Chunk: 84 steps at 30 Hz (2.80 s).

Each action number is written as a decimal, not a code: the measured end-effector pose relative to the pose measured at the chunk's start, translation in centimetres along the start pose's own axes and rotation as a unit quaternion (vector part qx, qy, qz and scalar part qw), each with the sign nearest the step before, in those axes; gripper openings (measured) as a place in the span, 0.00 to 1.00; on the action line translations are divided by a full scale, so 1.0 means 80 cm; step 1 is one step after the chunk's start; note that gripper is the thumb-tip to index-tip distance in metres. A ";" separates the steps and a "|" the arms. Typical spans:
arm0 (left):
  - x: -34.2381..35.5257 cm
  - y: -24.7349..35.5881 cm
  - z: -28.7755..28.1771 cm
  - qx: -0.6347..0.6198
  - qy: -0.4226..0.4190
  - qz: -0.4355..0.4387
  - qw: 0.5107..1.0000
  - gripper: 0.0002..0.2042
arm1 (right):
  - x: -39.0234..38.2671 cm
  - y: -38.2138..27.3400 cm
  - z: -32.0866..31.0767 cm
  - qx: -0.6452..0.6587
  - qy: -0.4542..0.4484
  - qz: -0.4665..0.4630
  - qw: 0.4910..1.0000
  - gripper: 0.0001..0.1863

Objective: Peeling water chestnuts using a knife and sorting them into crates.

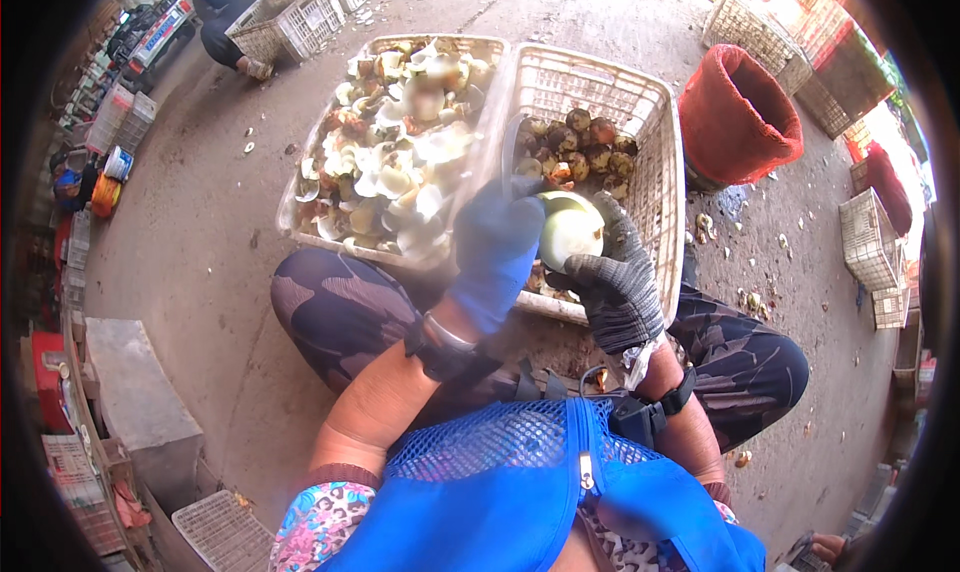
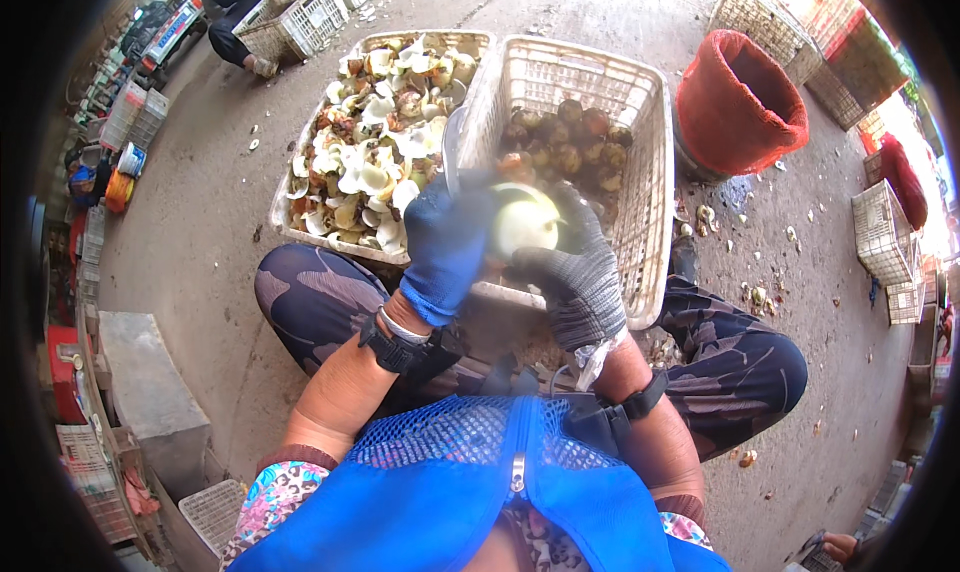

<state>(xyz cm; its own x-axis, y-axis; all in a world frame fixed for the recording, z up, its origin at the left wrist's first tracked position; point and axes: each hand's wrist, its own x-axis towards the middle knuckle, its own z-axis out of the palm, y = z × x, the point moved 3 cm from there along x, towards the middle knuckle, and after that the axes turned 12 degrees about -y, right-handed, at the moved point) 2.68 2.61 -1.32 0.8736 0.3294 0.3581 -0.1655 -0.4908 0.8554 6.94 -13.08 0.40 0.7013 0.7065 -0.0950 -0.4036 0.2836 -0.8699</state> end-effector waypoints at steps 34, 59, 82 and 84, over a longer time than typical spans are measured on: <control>0.037 -0.066 -0.032 -0.147 -0.282 -0.265 0.910 0.22 | 0.077 -0.249 -0.279 -0.132 0.265 -0.085 0.951 0.23; 0.148 -0.097 -0.061 -0.230 -0.231 -0.358 0.875 0.21 | 0.469 0.119 -0.214 -0.810 -0.092 0.296 0.498 0.33; 0.112 -0.038 -0.029 -0.177 -0.268 0.011 0.947 0.37 | 0.127 -0.076 -0.031 -0.216 -0.093 0.108 0.966 0.55; 0.107 0.004 -0.034 -0.319 -0.274 0.030 0.907 0.37 | 0.096 -0.092 -0.003 -0.230 -0.057 0.027 0.971 0.59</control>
<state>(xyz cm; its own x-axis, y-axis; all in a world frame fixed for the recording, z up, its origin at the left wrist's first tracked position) 8.86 7.50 3.01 0.9214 -0.2186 0.3213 -0.2988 0.1303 0.9454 15.43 -9.92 5.96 0.6066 0.7865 -0.1161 -0.1144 -0.0582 -0.9917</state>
